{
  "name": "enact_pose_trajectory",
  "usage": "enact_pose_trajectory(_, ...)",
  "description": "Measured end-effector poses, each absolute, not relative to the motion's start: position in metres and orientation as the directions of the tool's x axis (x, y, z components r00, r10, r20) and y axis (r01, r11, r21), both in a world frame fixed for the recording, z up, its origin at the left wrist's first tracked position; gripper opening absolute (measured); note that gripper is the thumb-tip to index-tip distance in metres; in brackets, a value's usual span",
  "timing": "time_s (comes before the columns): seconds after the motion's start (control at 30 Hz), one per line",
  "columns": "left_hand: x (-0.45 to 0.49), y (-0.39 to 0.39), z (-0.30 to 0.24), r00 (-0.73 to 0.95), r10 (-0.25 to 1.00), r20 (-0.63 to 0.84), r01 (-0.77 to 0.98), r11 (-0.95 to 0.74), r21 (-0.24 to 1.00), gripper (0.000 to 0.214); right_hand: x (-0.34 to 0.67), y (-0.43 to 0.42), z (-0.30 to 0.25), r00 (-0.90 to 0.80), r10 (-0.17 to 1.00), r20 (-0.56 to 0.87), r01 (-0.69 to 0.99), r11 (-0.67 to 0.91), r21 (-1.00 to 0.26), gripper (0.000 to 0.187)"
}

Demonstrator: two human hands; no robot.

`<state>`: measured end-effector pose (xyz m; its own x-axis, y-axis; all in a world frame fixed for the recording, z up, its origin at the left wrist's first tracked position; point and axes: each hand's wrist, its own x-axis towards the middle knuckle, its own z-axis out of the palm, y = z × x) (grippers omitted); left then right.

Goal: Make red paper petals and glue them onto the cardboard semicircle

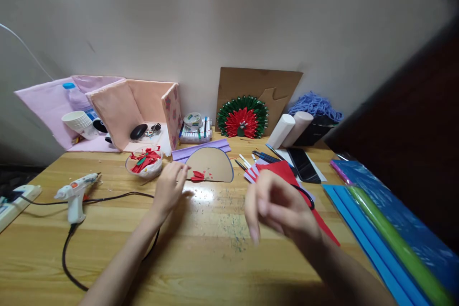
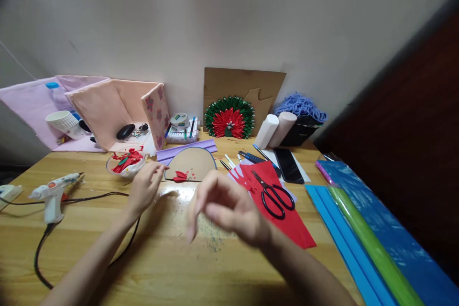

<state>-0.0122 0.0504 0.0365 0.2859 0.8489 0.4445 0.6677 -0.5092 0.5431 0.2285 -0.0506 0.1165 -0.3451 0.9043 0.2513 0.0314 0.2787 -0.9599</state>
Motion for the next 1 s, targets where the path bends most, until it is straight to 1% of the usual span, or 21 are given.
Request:
enact_pose_trajectory(0.03, 0.002, 0.044, 0.032, 0.344, 0.843, 0.413, 0.641, -0.532, 0.552, 0.025, 0.241, -0.047, 0.108, -0.328, 0.924, 0.199, 0.128, 0.252, -0.959, 0.020)
enact_pose_trajectory(0.07, 0.016, 0.037, 0.026, 0.418, 0.829, 0.372, 0.600, -0.559, 0.572, 0.024, 0.255, -0.042, 0.097, -0.282, 0.949, 0.144, 0.271, 0.222, -0.936, 0.018)
enact_pose_trajectory(0.1, 0.031, 0.031, 0.020, 0.494, 0.805, 0.328, 0.554, -0.583, 0.594, 0.023, 0.269, -0.038, 0.084, -0.211, 0.972, 0.100, 0.436, 0.185, -0.881, 0.016)
enact_pose_trajectory(0.13, 0.046, 0.025, 0.014, 0.561, 0.777, 0.286, 0.524, -0.601, 0.604, 0.023, 0.283, -0.034, 0.069, -0.131, 0.988, 0.078, 0.584, 0.141, -0.799, 0.015)
enact_pose_trajectory(0.17, 0.061, 0.020, 0.008, 0.614, 0.753, 0.236, 0.509, -0.607, 0.611, 0.023, 0.294, -0.032, 0.053, -0.033, 0.996, 0.089, 0.703, 0.086, -0.706, 0.015)
enact_pose_trajectory(0.2, 0.075, 0.015, 0.002, 0.648, 0.735, 0.200, 0.502, -0.610, 0.613, 0.025, 0.303, -0.031, 0.038, -0.017, 0.996, 0.085, 0.757, 0.069, -0.650, 0.014)
enact_pose_trajectory(0.23, 0.087, 0.011, -0.003, 0.675, 0.715, 0.179, 0.491, -0.618, 0.614, 0.025, 0.309, -0.033, 0.024, -0.025, 0.997, 0.073, 0.765, 0.066, -0.640, 0.014)
enact_pose_trajectory(0.33, 0.112, 0.001, -0.015, 0.726, 0.677, 0.125, 0.476, -0.625, 0.619, 0.023, 0.310, -0.042, -0.005, -0.096, 0.995, 0.001, 0.683, 0.066, -0.727, 0.013)
enact_pose_trajectory(0.4, 0.119, -0.003, -0.020, 0.720, 0.687, 0.097, 0.490, -0.603, 0.630, 0.018, 0.304, -0.048, -0.012, -0.139, 0.990, 0.004, 0.663, 0.096, -0.742, 0.011)
enact_pose_trajectory(0.47, 0.120, -0.004, -0.024, 0.705, 0.704, 0.084, 0.489, -0.568, 0.662, 0.011, 0.297, -0.052, -0.014, -0.133, 0.991, 0.023, 0.657, 0.105, -0.747, 0.011)
enact_pose_trajectory(0.53, 0.119, -0.001, -0.026, 0.677, 0.731, 0.084, 0.461, -0.510, 0.726, 0.011, 0.292, -0.053, -0.016, -0.091, 0.996, 0.019, 0.611, 0.071, -0.789, 0.015)
enact_pose_trajectory(0.6, 0.118, 0.005, -0.027, 0.615, 0.785, 0.082, 0.405, -0.403, 0.821, 0.016, 0.287, -0.048, -0.019, -0.035, 0.999, -0.009, 0.488, 0.009, -0.873, 0.020)
enact_pose_trajectory(0.67, 0.116, 0.012, -0.026, 0.522, 0.850, 0.074, 0.319, -0.275, 0.907, 0.021, 0.280, -0.039, -0.024, 0.006, 0.999, -0.045, 0.294, -0.045, -0.955, 0.028)
enact_pose_trajectory(0.73, 0.115, 0.020, -0.026, 0.438, 0.895, 0.078, 0.231, -0.197, 0.953, 0.023, 0.271, -0.027, -0.030, 0.015, 0.998, -0.066, 0.092, -0.067, -0.993, 0.035)
enact_pose_trajectory(0.8, 0.111, 0.027, -0.025, 0.374, 0.921, 0.105, 0.182, -0.184, 0.966, 0.025, 0.261, -0.013, -0.034, 0.022, 0.998, -0.066, -0.044, -0.065, -0.997, 0.037)
enact_pose_trajectory(0.87, 0.104, 0.031, -0.025, 0.330, 0.936, 0.125, 0.165, -0.187, 0.968, 0.025, 0.252, 0.000, -0.037, 0.026, 0.998, -0.057, -0.095, -0.054, -0.994, 0.037)
enact_pose_trajectory(0.93, 0.091, 0.034, -0.025, 0.305, 0.943, 0.131, 0.174, -0.191, 0.966, 0.026, 0.244, 0.011, -0.039, 0.020, 0.999, -0.045, -0.090, -0.043, -0.995, 0.036)
enact_pose_trajectory(1.0, 0.073, 0.034, -0.024, 0.291, 0.945, 0.151, 0.246, -0.226, 0.943, 0.026, 0.239, 0.019, -0.042, 0.036, 0.999, -0.027, -0.074, -0.024, -0.997, 0.038)
